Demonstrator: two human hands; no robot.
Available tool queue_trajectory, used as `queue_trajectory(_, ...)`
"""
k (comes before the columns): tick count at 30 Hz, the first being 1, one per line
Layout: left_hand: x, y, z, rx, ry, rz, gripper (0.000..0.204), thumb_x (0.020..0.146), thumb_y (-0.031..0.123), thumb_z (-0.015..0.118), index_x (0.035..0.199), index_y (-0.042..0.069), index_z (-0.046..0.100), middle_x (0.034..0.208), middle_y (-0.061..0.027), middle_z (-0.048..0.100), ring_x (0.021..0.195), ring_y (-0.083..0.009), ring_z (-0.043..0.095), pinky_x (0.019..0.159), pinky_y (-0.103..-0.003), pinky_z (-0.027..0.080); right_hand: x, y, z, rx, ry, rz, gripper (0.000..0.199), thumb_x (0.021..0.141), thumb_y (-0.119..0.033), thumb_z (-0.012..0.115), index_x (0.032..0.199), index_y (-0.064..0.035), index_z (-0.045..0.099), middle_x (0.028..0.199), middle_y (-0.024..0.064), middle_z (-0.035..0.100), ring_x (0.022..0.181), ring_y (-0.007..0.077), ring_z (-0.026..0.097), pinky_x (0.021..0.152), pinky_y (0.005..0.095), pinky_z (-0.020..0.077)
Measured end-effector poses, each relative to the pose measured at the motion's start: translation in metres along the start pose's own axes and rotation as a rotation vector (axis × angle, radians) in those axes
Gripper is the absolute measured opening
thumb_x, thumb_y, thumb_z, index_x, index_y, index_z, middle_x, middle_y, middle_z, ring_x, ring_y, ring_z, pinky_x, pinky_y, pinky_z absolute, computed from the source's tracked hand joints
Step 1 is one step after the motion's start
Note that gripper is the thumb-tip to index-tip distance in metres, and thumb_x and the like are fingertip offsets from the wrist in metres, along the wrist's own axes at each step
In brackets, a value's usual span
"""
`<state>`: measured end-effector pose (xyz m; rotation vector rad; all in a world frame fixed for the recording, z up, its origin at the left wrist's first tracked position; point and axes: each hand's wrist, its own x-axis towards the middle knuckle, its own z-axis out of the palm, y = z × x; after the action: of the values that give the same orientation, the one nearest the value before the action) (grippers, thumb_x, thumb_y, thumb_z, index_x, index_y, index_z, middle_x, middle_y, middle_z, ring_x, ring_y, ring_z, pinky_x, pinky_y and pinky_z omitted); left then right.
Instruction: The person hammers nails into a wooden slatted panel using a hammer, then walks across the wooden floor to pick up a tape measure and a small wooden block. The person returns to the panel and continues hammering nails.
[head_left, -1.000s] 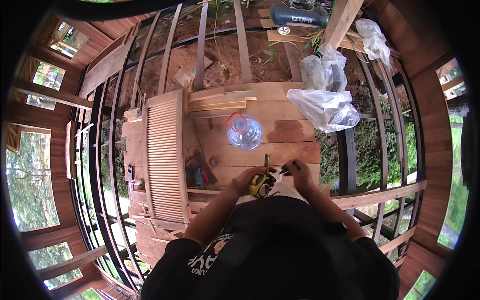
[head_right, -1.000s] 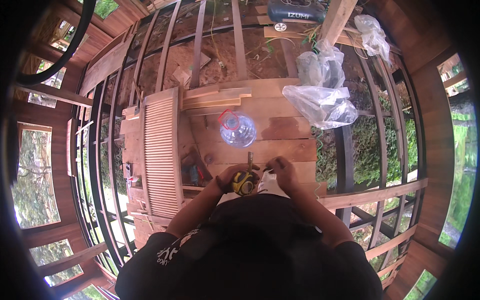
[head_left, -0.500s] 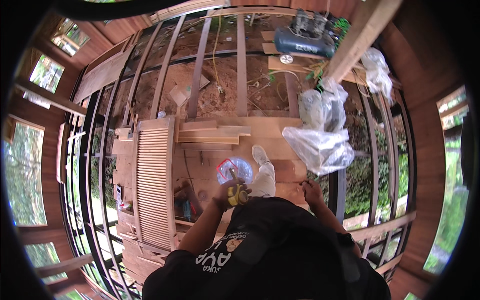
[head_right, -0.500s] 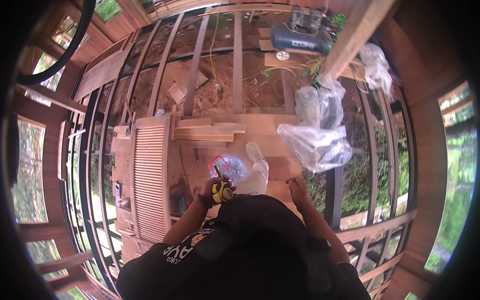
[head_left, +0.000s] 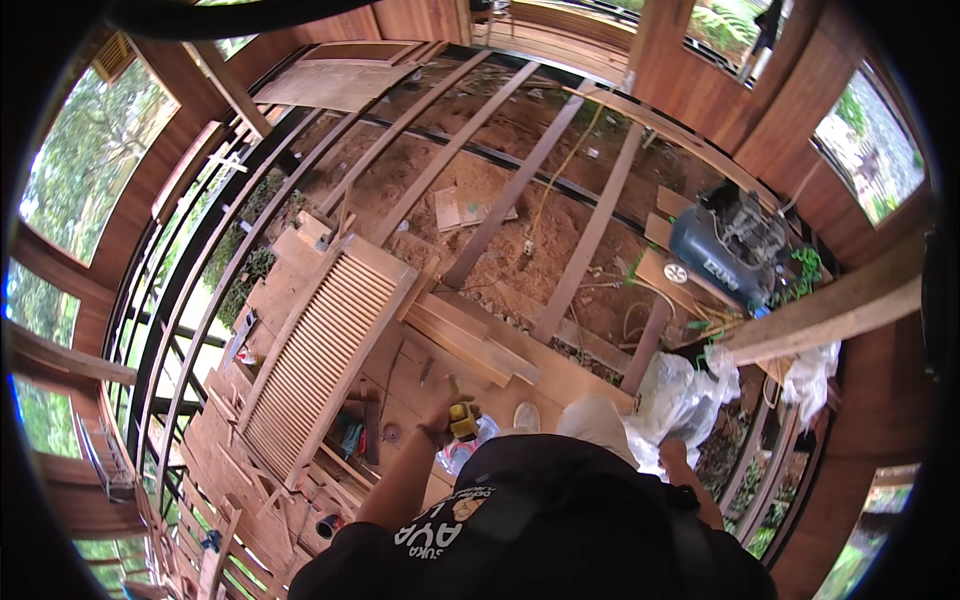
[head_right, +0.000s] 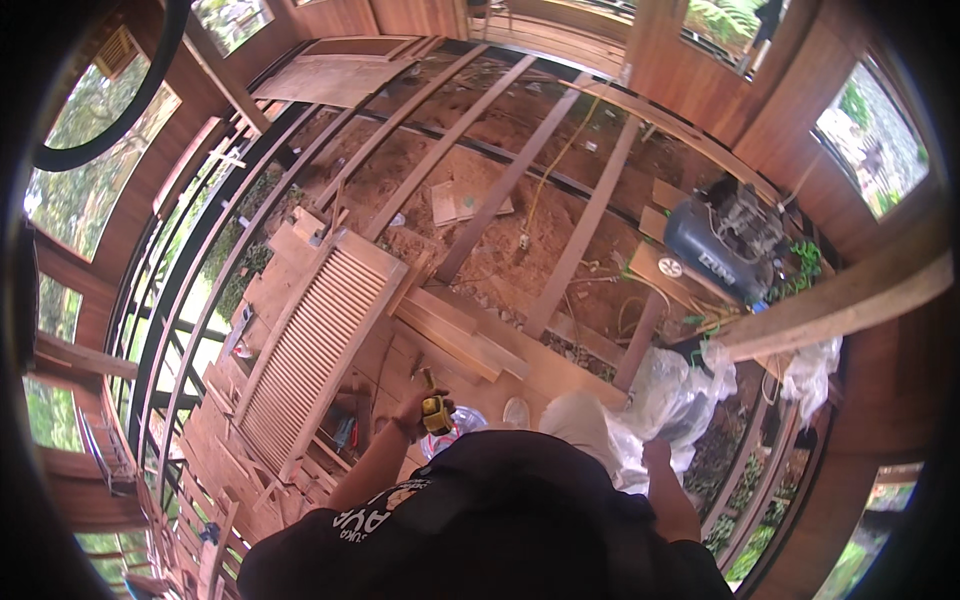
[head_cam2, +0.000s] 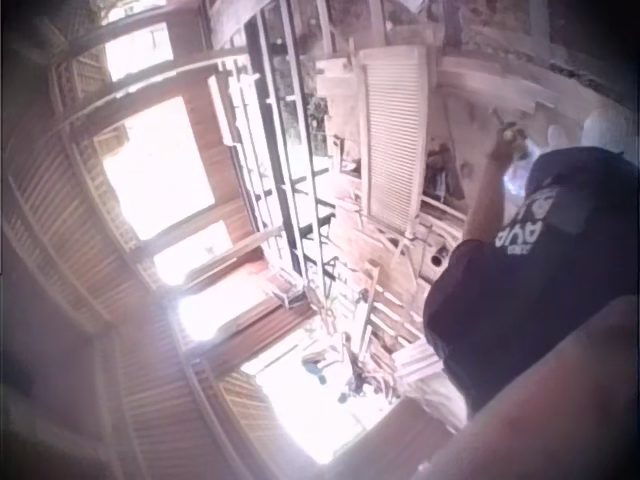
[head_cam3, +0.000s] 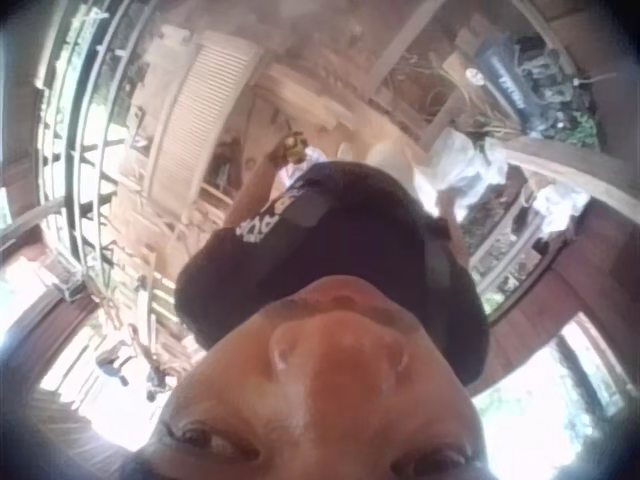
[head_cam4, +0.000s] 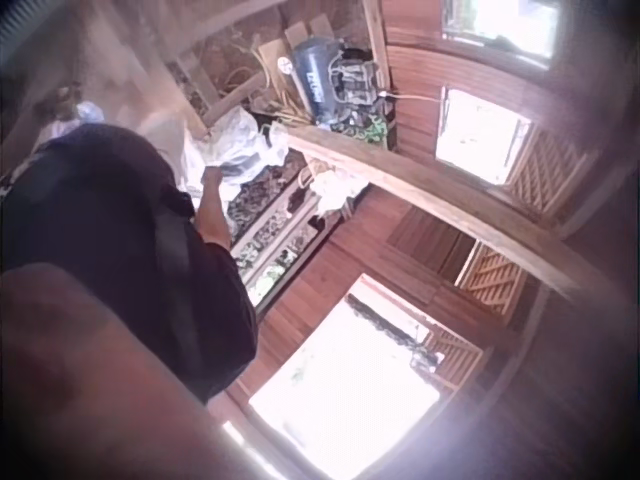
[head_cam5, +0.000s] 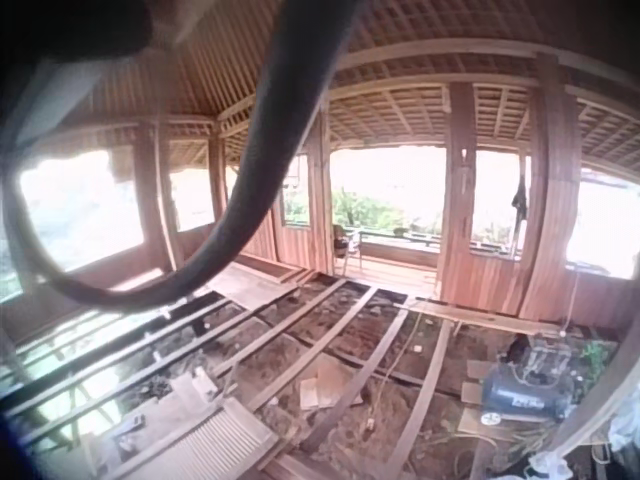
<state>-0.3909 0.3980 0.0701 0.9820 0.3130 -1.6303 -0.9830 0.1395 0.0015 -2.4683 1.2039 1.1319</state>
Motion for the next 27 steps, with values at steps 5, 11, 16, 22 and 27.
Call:
queue_trajectory(5, 0.014, 0.020, -0.013, -0.269, 0.056, 0.148, 0.031, 0.099, 0.026, 0.054, 0.120, 0.003, 0.055, 0.100, -0.0171, 0.069, 0.095, -0.0351, 0.068, 0.084, -0.053, 0.056, 0.069, 0.009, -0.001, 0.014, 0.104, -0.017, 0.023, 0.087, -0.017, 0.055, 0.087, -0.0081, 0.076, 0.093, 0.0184, 0.072, 0.088, 0.0362, 0.071, 0.077, 0.0483, 0.0575)
queue_trajectory(11, 0.088, 0.077, 0.039, -0.289, 0.163, 0.284, 0.029, 0.100, 0.027, 0.049, 0.114, 0.003, 0.057, 0.095, -0.0185, 0.069, 0.087, -0.0369, 0.069, 0.078, -0.053, 0.058, 0.223, -0.003, -0.125, 0.646, 0.214, -0.124, 0.029, 0.079, -0.029, 0.066, 0.080, -0.0013, 0.073, 0.082, 0.0185, 0.072, 0.075, 0.0400, 0.070, 0.068, 0.0502, 0.0539)
queue_trajectory(16, 0.173, 0.171, 0.138, -0.218, 0.180, 0.270, 0.032, 0.101, 0.028, 0.050, 0.118, 0.002, 0.058, 0.097, -0.0176, 0.070, 0.088, -0.0340, 0.070, 0.081, -0.050, 0.059, 0.334, 0.011, -0.319, 0.821, 0.293, -0.053, 0.031, 0.079, -0.028, 0.071, 0.084, 0.0018, 0.071, 0.081, 0.0198, 0.071, 0.076, 0.0372, 0.071, 0.069, 0.0454, 0.0537)
queue_trajectory(22, 0.216, 0.297, 0.225, -0.005, 0.099, 0.238, 0.034, 0.102, 0.030, 0.050, 0.117, 0.001, 0.060, 0.093, -0.0127, 0.070, 0.083, -0.0276, 0.070, 0.075, -0.044, 0.060, 0.414, 0.026, -0.516, 1.006, 0.242, -0.080, 0.026, 0.082, -0.024, 0.077, 0.080, 0.0005, 0.068, 0.074, 0.0153, 0.070, 0.069, 0.0241, 0.069, 0.066, 0.0380, 0.0529)
queue_trajectory(27, 0.210, 0.362, 0.264, 0.027, 0.167, 0.210, 0.033, 0.097, 0.031, 0.059, 0.113, 0.002, 0.064, 0.085, -0.0072, 0.067, 0.074, -0.0190, 0.068, 0.065, -0.033, 0.058, 0.468, -0.045, -0.622, 1.027, 0.171, -0.341, 0.024, 0.089, -0.023, 0.068, 0.090, 0.0005, 0.072, 0.079, 0.0125, 0.073, 0.069, 0.0202, 0.066, 0.066, 0.0351, 0.0519)
